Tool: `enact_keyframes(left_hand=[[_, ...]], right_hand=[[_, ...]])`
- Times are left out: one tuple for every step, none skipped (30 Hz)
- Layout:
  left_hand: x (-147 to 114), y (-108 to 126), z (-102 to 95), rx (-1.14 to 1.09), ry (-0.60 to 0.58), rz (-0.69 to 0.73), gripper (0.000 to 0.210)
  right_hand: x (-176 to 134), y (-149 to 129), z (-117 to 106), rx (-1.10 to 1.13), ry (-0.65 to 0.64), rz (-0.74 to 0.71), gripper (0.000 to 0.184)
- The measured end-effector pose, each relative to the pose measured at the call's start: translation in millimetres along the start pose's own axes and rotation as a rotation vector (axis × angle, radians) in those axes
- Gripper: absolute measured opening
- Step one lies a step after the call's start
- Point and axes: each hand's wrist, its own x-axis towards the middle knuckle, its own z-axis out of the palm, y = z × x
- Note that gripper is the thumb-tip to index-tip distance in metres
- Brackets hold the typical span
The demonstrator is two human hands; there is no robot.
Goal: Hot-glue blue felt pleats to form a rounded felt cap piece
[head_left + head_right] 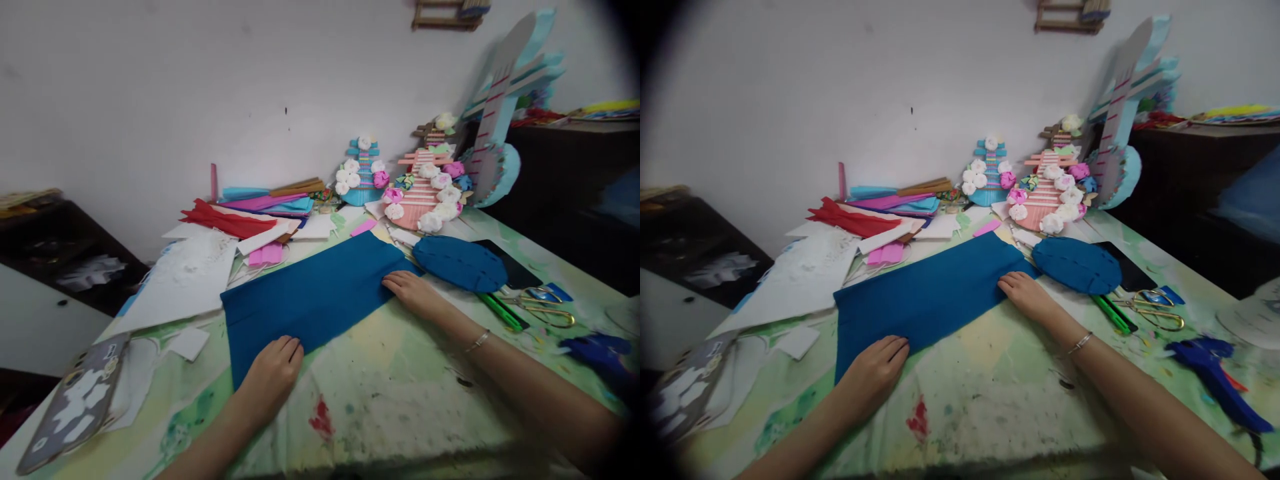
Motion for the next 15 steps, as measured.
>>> enact_keyframes(left_hand=[[-1,0,-0.4,-0.015,0.012,-0.035,0.035],[-3,0,-1.2,-0.036,0.025,-0.075,0.035],[-5,-1,-2.5,-0.062,0.039,-0.111,0.034],[-7,-3,-4.6,-0.089,0.056,-0.140,0.033],[-8,-4,-7.4,-0.113,0.074,-0.164,0.032],[-9,-6,-10.9,-0.136,0.093,-0.185,0.031],[-10,-9,-14.8,-0.159,0.113,-0.199,0.031],[-10,-11,-18.8,-0.187,0.125,-0.208,0.031],[-10,-13,-22.7,-0.217,0.129,-0.211,0.032],[-10,-16,-26.2,-0.248,0.122,-0.207,0.033],[-10,-18,-29.3,-0.276,0.112,-0.196,0.033],[-10,-21,-31.7,-0.298,0.104,-0.186,0.034],[-12,-23,-33.6,-0.311,0.100,-0.184,0.034],[-13,-25,-35.1,-0.320,0.104,-0.191,0.033],[-14,-28,-36.3,-0.328,0.112,-0.204,0.033]], right_hand=[[2,3,-2,0.000,0.001,0.003,0.034],[2,4,-5,0.004,0.001,0.001,0.035],[2,3,-7,0.014,-0.002,-0.005,0.037],[1,1,-10,0.028,-0.008,-0.016,0.041],[0,-2,-12,0.043,-0.016,-0.031,0.046],[-1,-5,-14,0.055,-0.024,-0.048,0.051],[-2,-9,-14,0.054,-0.023,-0.060,0.054],[-3,-11,-14,0.041,-0.012,-0.061,0.053],[-3,-13,-13,0.019,0.005,-0.054,0.048],[-3,-13,-12,-0.007,0.027,-0.038,0.042],[-4,-12,-11,-0.032,0.049,-0.016,0.038],[-4,-11,-11,-0.049,0.068,0.007,0.035],[-4,-9,-11,-0.056,0.080,0.025,0.034],[-5,-9,-13,-0.057,0.086,0.035,0.034],[-6,-10,-15,-0.054,0.089,0.037,0.036]])
